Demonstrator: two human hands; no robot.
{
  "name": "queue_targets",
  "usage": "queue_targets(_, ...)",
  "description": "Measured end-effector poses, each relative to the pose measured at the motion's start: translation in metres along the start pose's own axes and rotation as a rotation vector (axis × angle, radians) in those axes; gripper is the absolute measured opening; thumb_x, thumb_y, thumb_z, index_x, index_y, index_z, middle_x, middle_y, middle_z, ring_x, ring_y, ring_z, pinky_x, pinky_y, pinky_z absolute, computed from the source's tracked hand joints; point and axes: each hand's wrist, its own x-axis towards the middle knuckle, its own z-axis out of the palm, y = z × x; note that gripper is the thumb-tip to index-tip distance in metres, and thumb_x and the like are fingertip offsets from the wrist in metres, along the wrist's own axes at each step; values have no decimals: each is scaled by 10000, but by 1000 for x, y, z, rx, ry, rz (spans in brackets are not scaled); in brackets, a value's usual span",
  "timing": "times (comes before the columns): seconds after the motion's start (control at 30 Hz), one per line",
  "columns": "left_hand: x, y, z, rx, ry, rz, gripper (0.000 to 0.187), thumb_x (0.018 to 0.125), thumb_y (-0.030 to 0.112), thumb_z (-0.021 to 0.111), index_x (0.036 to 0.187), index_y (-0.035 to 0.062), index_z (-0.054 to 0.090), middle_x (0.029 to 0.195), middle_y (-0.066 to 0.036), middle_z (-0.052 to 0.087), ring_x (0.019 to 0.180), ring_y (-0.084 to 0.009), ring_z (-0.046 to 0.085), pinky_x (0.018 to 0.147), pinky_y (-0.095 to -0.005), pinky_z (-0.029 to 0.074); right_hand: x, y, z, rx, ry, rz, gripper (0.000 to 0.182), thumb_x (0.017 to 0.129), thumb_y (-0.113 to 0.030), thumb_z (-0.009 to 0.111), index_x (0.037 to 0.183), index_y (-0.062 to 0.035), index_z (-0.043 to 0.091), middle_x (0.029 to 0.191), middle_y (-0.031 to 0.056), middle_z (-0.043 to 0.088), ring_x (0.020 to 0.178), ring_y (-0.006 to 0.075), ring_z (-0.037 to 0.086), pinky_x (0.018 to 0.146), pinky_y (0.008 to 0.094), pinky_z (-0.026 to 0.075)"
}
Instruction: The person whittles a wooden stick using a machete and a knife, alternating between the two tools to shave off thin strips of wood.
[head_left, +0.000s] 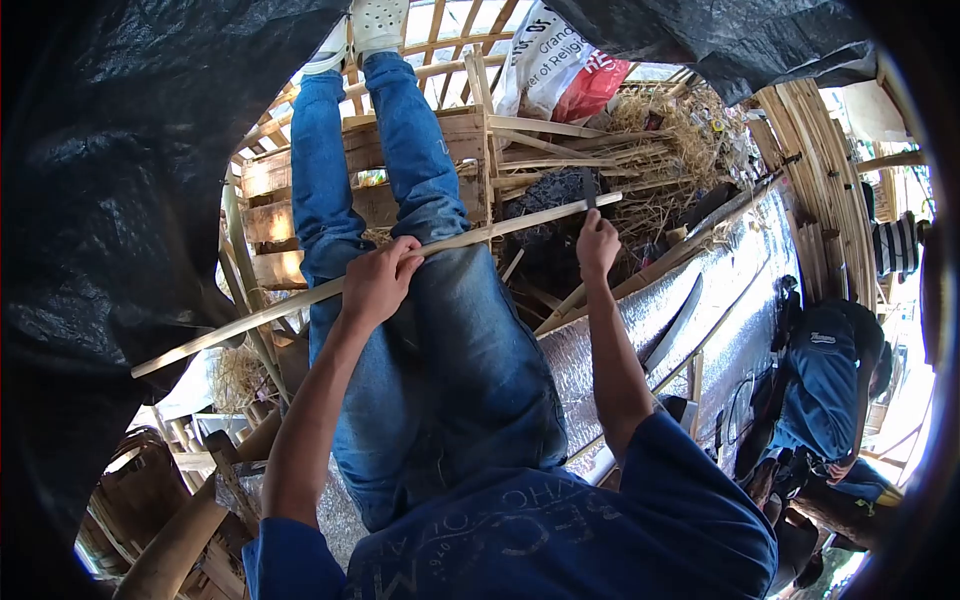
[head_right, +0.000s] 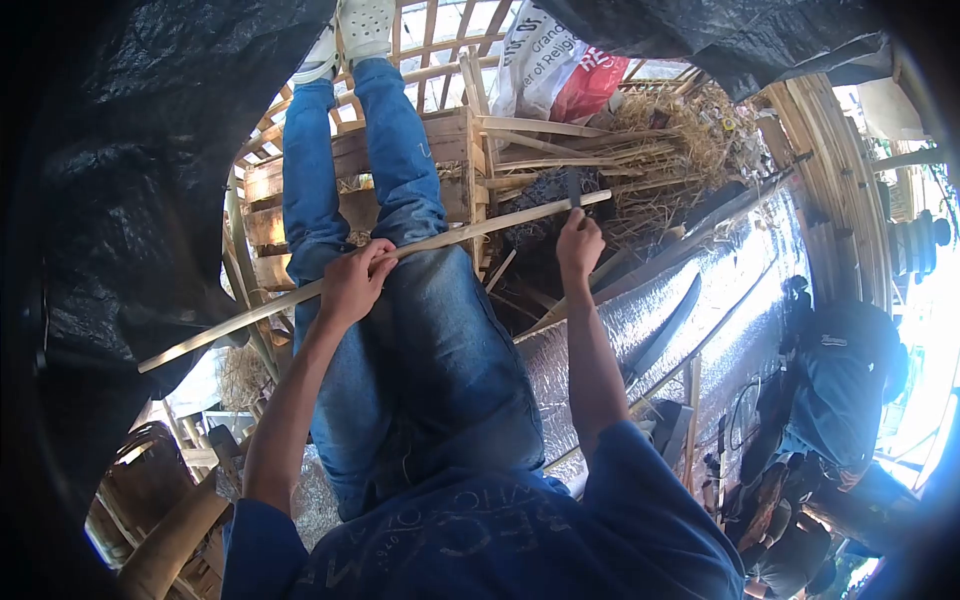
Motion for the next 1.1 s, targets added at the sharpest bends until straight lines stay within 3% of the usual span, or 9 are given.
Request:
queue_targets(0.1, 1, 1, 2, 13, 8, -14, 151, 877, 237, 606, 975, 122, 598, 803, -78, 674, 688, -263, 655, 603, -373, 496, -24, -4, 18, 42, 31, -55, 408, 918, -308, 514, 737, 45, 608, 664, 250, 605, 662, 409, 629, 584, 494, 463)
queue_targets(0.13, 1, 1, 4, 12, 21, -23, 149, 877, 237, 606, 972, 122, 598, 805, -78, 675, 688, -263, 655, 604, -373, 496, -62, -27, 16, 94, -166, -105, 399, 913, -299, 524, 734, 48, 602, 685, 271, 600, 692, 424, 624, 612, 497, 467)
queue_targets(0.17, 0, 0, 5, 12, 31, -34, 147, 878, 236, 605, 970, 122, 599, 807, -78, 675, 688, -263, 655, 605, -374, 497, -98, -21, 38, 105, -236, -358, 384, 911, -292, 531, 724, 37, 596, 701, 281, 594, 720, 442, 613, 629, 501, 465)
queue_targets(0.27, -1, 1, -1, -41, -8, -53, 140, 877, 232, 605, 962, 121, 598, 809, -79, 674, 687, -266, 654, 604, -376, 498, -95, -28, 18, 137, -317, -258, 391, 918, -322, 530, 777, 35, 606, 702, 269, 583, 654, 408, 591, 619, 441, 455)
queue_targets(0.47, 2, 1, 1, 7, 3, -13, 139, 871, 218, 611, 959, 111, 593, 812, -85, 673, 702, -267, 656, 615, -374, 501, 31, 37, 13, -50, 111, -11, 494, 913, -394, 473, 748, 42, 636, 706, 235, 630, 669, 380, 628, 647, 478, 468)
queue_targets(0.6, -1, 2, 4, 44, 68, 31, 130, 863, 193, 617, 943, 95, 587, 821, -83, 669, 723, -269, 653, 619, -377, 502, -98, -25, 29, 107, -310, -335, 417, 921, -346, 509, 748, 14, 628, 689, 208, 631, 581, 352, 593, 618, 434, 470)
queue_targets(0.83, -3, 7, 6, 208, 147, 228, 78, 855, 142, 617, 873, 93, 559, 762, -36, 584, 725, -204, 619, 609, -321, 514, 63, 76, 13, -99, -6, -22, 482, 911, -388, 487, 752, 42, 637, 700, 217, 626, 650, 393, 601, 644, 475, 455)
queue_targets(0.93, -1, 7, 10, 274, 169, 270, 71, 851, 138, 618, 863, 94, 562, 754, -28, 544, 732, -186, 606, 598, -303, 521, 17, 38, 6, -62, -101, -1, 467, 910, -379, 502, 770, 45, 637, 779, 260, 638, 816, 438, 620, 738, 483, 476)
queue_targets(1.1, -7, 2, 10, 334, 116, 249, 73, 838, 137, 628, 859, 88, 578, 758, -21, 523, 747, -172, 601, 586, -291, 530, -96, -27, 7, 187, -301, -317, 404, 932, -304, 512, 731, 44, 549, 715, 314, 528, 678, 452, 579, 629, 480, 440)
